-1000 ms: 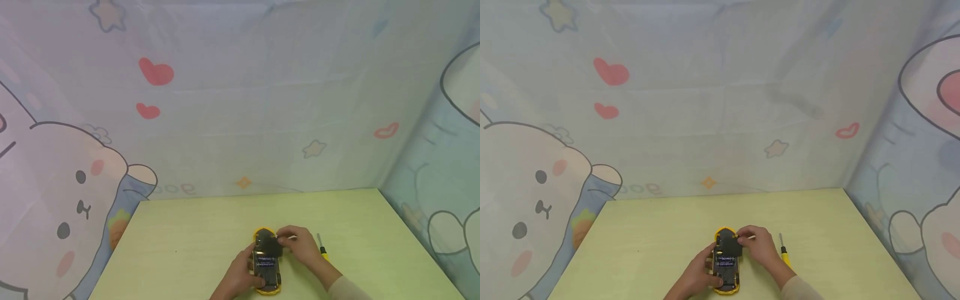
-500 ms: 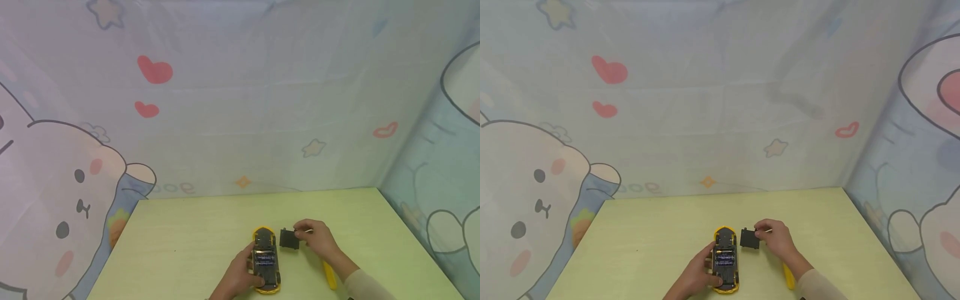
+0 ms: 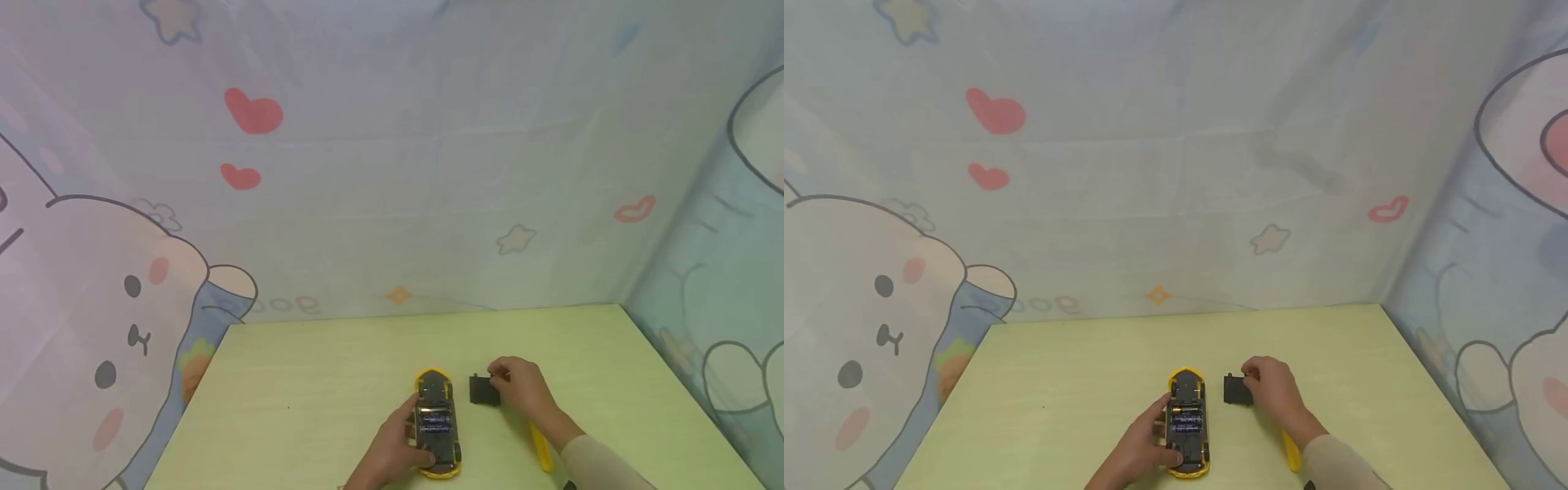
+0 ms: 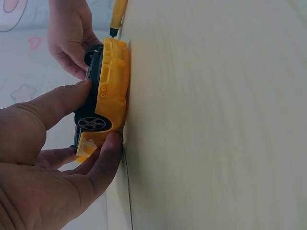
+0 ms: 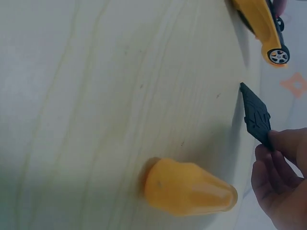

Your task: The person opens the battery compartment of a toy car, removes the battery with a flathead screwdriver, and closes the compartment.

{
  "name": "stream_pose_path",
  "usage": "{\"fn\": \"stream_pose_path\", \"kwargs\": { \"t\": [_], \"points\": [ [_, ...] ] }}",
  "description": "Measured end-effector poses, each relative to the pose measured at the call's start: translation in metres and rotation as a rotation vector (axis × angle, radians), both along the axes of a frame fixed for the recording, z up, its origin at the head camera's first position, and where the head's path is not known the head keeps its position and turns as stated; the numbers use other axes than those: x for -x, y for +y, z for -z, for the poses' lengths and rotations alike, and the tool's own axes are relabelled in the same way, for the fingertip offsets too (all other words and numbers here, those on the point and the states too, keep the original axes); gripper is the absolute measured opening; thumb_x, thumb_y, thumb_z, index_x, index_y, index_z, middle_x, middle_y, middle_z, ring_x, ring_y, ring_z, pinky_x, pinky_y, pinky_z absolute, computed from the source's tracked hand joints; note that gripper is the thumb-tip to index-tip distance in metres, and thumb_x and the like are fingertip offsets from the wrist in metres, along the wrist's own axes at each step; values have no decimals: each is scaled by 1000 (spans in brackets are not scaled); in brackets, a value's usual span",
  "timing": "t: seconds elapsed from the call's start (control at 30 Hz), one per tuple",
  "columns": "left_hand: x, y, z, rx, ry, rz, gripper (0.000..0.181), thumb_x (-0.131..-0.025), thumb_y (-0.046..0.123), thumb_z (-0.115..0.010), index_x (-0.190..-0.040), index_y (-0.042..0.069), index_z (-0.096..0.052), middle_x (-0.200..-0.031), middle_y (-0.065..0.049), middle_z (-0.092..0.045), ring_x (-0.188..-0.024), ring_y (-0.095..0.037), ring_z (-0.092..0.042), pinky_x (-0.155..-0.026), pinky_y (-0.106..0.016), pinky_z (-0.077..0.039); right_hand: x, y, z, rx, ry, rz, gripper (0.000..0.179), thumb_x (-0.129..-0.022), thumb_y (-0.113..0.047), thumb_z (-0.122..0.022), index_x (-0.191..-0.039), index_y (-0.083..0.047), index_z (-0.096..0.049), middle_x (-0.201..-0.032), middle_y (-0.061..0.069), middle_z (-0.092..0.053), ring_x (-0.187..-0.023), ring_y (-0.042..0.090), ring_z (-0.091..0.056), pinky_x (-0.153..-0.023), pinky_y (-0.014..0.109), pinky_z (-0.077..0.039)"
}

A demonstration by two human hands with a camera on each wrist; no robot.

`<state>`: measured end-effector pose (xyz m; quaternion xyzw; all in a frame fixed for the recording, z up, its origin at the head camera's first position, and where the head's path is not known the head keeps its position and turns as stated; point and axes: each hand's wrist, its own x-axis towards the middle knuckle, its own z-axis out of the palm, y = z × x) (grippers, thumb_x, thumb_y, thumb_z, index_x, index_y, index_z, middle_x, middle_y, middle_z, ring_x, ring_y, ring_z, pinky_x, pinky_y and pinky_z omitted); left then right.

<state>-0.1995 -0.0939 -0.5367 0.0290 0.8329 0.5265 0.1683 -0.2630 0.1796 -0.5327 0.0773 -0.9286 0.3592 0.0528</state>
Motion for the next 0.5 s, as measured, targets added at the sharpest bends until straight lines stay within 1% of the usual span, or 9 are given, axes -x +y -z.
{"fn": "stream_pose_path", "kwargs": {
  "t": [0.07, 0.13, 0.3, 0.5],
  "points": [
    [0, 0, -1, 2, 0, -2, 106, -66, -3, -90, -158, 10, -38, -119, -3, -61, -98, -18, -60, -87, -46, -52, 2, -1, 3, -48, 30, 3, 15, -90, -3, -75, -104, -5, -76, -97, 5, -74, -88, 21, -68, -79, 41, -58],
    [0, 0, -1, 7, 1, -4, 106, -66, -3, -90, -158, 11, -38, -119, -3, -61, -98, -18, -60, -87, -46, -52, 4, -3, 4, -92, 41, 4, 14, -89, -3, -75, -103, -4, -76, -97, 6, -74, -87, 21, -68, -78, 42, -58],
    [0, 0, 0, 3, 10, -3, 107, -66, -3, -90, -158, 10, -38, -119, -4, -61, -98, -18, -60, -87, -46, -52, 7, -7, 7, -208, 26, 1, 13, -89, -6, -75, -101, -6, -77, -98, 6, -74, -89, 24, -69, -79, 45, -58],
    [-1, -1, 1, 3, 18, -4, 107, -64, -3, -90, -158, 11, -39, -116, -1, -62, -96, -17, -60, -89, -48, -51, 8, -8, 15, -304, -1, -5, 9, -90, -8, -75, -97, -11, -78, -95, 5, -73, -85, 22, -69, -74, 43, -58]
  ]
}}
